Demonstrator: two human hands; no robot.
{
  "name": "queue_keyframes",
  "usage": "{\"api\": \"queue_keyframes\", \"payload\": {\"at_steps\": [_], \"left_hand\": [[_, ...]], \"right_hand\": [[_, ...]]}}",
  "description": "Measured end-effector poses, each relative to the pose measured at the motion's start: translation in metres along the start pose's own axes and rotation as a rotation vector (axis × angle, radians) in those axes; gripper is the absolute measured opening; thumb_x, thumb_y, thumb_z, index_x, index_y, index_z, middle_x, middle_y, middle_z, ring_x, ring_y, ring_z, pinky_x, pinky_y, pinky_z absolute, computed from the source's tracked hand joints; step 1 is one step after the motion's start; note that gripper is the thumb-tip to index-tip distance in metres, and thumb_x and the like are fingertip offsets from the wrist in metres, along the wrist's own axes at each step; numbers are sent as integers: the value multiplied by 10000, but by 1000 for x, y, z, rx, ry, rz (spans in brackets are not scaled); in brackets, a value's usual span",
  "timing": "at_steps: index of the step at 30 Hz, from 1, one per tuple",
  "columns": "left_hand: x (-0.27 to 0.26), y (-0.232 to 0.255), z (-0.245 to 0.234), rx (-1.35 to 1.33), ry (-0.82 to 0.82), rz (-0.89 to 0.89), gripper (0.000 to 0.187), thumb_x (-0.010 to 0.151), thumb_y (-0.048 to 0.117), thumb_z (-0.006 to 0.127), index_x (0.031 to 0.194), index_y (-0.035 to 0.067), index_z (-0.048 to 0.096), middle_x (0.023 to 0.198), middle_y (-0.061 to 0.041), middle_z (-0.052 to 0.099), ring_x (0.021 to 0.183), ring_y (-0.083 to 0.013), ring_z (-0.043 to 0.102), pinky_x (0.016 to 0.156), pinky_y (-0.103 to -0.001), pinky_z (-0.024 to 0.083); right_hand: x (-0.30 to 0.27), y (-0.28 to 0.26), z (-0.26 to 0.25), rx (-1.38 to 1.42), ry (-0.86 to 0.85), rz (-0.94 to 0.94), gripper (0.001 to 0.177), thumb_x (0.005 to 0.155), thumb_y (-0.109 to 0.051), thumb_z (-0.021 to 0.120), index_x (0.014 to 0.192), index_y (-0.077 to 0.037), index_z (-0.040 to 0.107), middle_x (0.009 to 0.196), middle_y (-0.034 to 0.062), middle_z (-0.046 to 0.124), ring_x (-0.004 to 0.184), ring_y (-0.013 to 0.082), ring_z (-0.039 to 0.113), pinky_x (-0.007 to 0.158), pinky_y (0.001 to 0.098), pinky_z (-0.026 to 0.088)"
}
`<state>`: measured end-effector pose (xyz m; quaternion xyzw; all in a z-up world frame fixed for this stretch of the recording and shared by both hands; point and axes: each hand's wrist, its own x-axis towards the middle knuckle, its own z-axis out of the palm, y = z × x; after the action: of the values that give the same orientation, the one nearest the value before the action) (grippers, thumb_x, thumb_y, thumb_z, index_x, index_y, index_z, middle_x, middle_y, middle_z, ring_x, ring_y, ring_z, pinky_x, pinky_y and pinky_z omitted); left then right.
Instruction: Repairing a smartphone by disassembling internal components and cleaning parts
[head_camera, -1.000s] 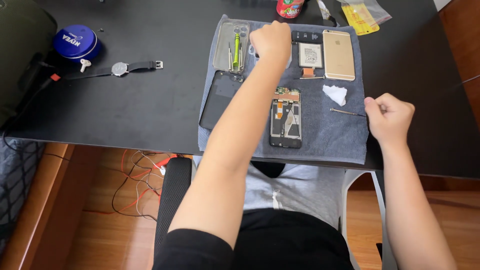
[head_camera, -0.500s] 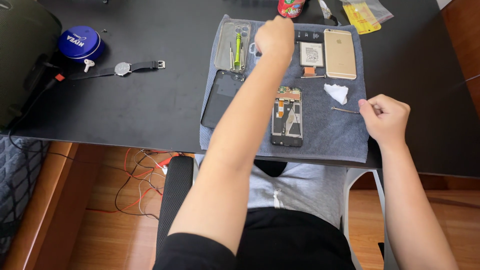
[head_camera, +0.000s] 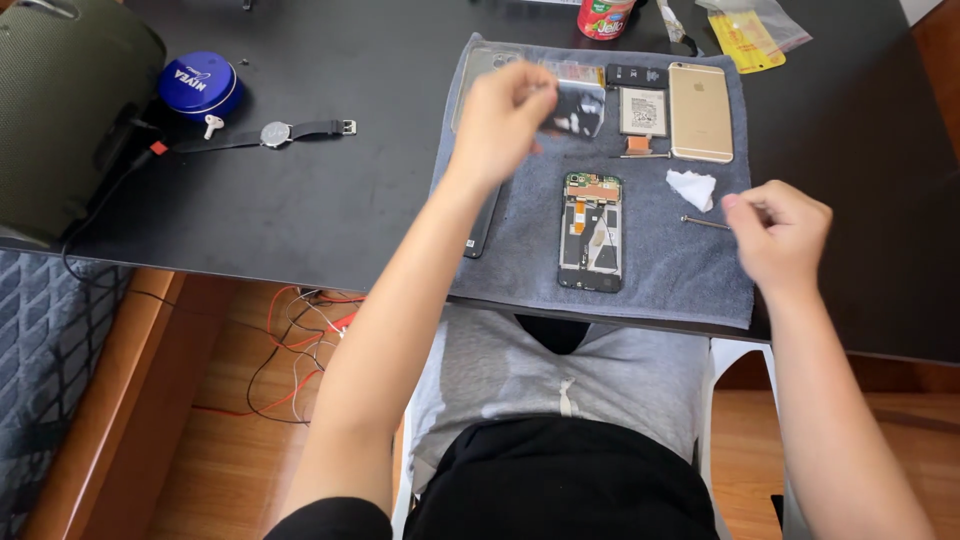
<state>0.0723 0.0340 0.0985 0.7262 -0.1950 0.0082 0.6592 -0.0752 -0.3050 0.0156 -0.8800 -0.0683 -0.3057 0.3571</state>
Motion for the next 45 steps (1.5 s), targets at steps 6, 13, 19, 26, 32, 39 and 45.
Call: {"api": "queue_keyframes", "payload": {"at_steps": [6,13,19,26,32,39,45], "left_hand": [[-51,-59,32,-414,-132,40,175,1015,36,573,1171,-21,626,864,-168,716,759,-212,742,513,-259,635],[-71,-59,56,-655,-247,-27,129,1041,79,546,1147,31,600,847,-92,671,701,-226,765,501,-233,642],[-73,-60,55,-479,-259,-50,203,1065,192,544,1191,40,593,916,-121,736,718,-194,775,541,-217,631],[-81,-47,40,542,-31,191,325,999,391,584,1220,158,632,1098,-49,708,951,-231,710,820,-399,547],[-80,-74,53,852,-143,160,424,1000,346,537,1381,160,526,1254,-76,658,1236,-282,625,1022,-464,430],[-79,-69,47,821,-180,96,355,875,255,650,1213,182,567,1027,-31,670,1057,-290,682,892,-442,497],[-79,-77,50,690,-174,151,231,850,138,635,1074,110,587,831,-63,652,852,-326,724,772,-445,573]], "right_hand": [[12,-63,35,276,-172,-147,185,951,39,741,1136,41,731,759,131,681,528,156,571,475,286,439],[24,-80,71,472,-304,-141,839,773,16,861,1516,71,475,1219,277,621,791,199,659,623,327,583],[43,-84,80,409,-195,-382,545,848,-217,871,1242,96,661,1272,264,637,1172,351,620,994,435,490],[41,-52,75,593,-156,-96,428,1023,-35,673,1346,87,420,1394,347,550,1276,419,596,1038,461,520],[33,-54,68,340,-273,-45,669,951,54,724,1540,110,410,1245,348,622,1100,408,646,850,472,576],[15,-23,63,-80,-251,-143,650,820,-115,893,1429,-28,683,1145,198,709,876,298,666,698,361,561],[13,-14,68,-43,-215,-126,585,801,-159,917,1353,-69,749,945,152,735,696,241,592,609,344,505]]}}
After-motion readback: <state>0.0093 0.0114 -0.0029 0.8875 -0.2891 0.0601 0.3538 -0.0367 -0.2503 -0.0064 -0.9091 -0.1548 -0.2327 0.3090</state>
